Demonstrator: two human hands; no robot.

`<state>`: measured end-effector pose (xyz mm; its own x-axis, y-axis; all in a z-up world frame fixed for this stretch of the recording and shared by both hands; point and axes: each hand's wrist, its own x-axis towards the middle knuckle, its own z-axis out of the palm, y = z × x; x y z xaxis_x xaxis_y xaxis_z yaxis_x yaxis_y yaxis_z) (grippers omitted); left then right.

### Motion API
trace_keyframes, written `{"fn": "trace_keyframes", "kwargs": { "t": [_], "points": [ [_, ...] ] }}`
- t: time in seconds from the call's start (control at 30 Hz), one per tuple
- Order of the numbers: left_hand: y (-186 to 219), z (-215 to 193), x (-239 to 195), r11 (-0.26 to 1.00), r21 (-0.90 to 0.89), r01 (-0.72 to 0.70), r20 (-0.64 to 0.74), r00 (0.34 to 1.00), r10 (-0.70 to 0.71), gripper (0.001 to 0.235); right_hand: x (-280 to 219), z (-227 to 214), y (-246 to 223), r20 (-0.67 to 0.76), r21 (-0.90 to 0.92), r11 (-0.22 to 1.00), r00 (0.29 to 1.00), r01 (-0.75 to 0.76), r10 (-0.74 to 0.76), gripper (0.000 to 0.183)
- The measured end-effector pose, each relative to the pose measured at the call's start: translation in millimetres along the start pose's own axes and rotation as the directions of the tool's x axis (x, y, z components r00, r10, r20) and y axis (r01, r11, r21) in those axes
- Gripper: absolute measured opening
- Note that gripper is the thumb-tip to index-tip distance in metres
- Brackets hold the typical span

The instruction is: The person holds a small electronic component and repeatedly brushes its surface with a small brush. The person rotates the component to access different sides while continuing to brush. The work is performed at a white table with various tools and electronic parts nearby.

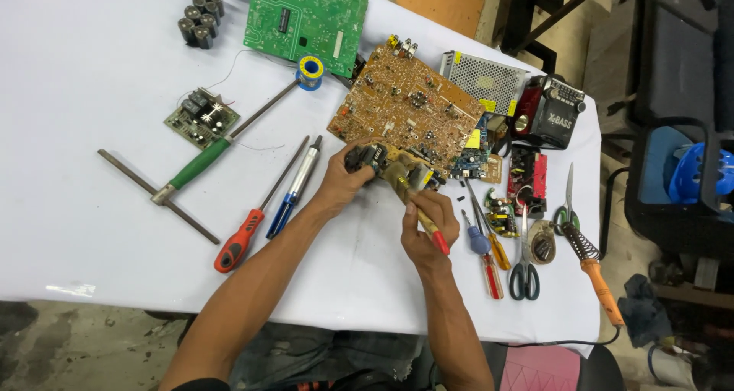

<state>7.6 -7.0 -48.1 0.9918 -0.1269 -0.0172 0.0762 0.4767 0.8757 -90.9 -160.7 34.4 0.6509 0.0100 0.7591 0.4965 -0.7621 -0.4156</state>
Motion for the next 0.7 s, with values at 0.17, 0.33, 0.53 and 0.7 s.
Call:
{"fn": "trace_keyframes", "kwargs": {
  "t": [0.17,0.33,0.53,0.7],
  "points": [
    [27.3,10.2,-6.9,1.000,0.005,-0.010,0.032,0.999,0.009,0.062,3.0,10.7,-10.9,0.074,-0.002,1.000,0.997,-0.026,0.026,0.004],
    [37.5,12.1,-7.0,1.000,-0.011,-0.010,0.043,0.999,0.010,0.060,6.3,8.5,-9.3,0.043,-0.013,1.000,0.999,-0.016,0.016,0.007],
    [36.8,9.9,-6.6,1.000,0.008,0.003,0.072,0.997,-0.003,0.059,-1.2,9.6,2.1,0.132,0.067,0.996,0.990,-0.065,0.056,0.004],
    [27.7,16.0,-5.9,0.999,0.019,-0.041,0.014,0.999,0.041,0.065,-17.8,-24.9,53.5,-0.234,0.174,0.985,0.972,0.014,0.027,0.025]
  ]
}}
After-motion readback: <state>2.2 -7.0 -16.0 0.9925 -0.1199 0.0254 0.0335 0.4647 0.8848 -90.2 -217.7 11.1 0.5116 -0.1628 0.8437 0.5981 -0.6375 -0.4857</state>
